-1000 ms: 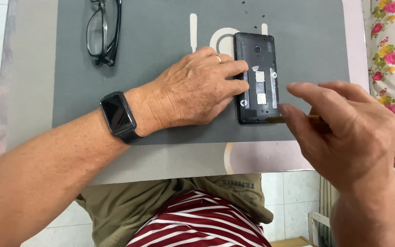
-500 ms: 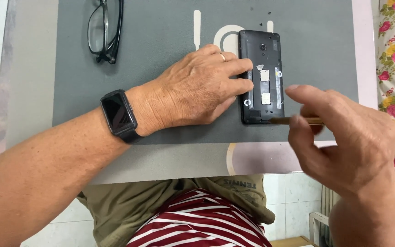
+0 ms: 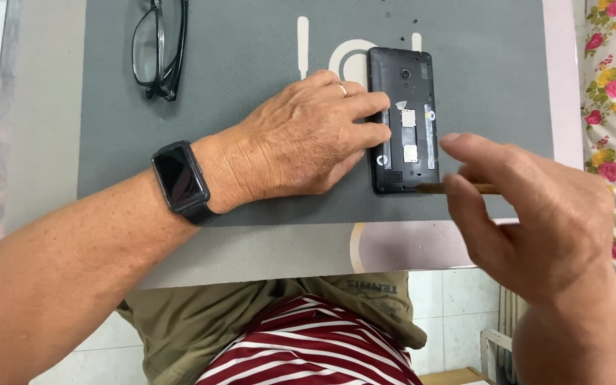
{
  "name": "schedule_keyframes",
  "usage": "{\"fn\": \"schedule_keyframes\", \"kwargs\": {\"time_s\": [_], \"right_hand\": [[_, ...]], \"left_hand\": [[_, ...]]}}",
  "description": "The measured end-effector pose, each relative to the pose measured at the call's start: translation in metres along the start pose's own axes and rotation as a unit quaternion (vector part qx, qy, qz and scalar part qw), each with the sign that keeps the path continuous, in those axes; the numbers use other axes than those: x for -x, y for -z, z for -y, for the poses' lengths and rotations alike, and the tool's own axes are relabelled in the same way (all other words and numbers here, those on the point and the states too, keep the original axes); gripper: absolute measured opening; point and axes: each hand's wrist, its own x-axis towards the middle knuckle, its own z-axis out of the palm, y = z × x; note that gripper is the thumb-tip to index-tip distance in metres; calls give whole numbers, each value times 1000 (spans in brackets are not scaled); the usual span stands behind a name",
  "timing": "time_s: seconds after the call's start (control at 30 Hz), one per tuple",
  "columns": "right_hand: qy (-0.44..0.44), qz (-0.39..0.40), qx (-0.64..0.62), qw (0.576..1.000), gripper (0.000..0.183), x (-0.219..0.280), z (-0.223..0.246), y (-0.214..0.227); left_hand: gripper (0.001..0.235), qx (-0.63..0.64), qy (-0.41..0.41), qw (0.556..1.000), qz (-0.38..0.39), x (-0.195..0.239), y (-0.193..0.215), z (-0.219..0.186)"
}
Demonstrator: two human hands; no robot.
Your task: The person uses a small screwdriver to remove screws from the back of a black smartphone lying on a gray mat. They carefully unscrew multiple fasteners and place them on the mat next to the device.
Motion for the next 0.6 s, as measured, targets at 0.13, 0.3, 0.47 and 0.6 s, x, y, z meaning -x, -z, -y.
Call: {"fn": "schedule_keyframes", "kwargs": {"time_s": [0.13,0.3,0.47,0.6], "right_hand": [[-26,-9,22,999,19,4,-3,-3],[-15,26,-17,999,23,-5,6,5],[-30,14,-2,999,29,-4,1,3],[-13,43,-69,997,30,-11,9,8]], "left_hand": [[12,-12,3,1000,1,0,-1,0],[15,4,-1,1000,-2,0,3,0],[13,5,2,1000,6,-1,1,0],[9,-8,1,1000,14,0,2,0]]}}
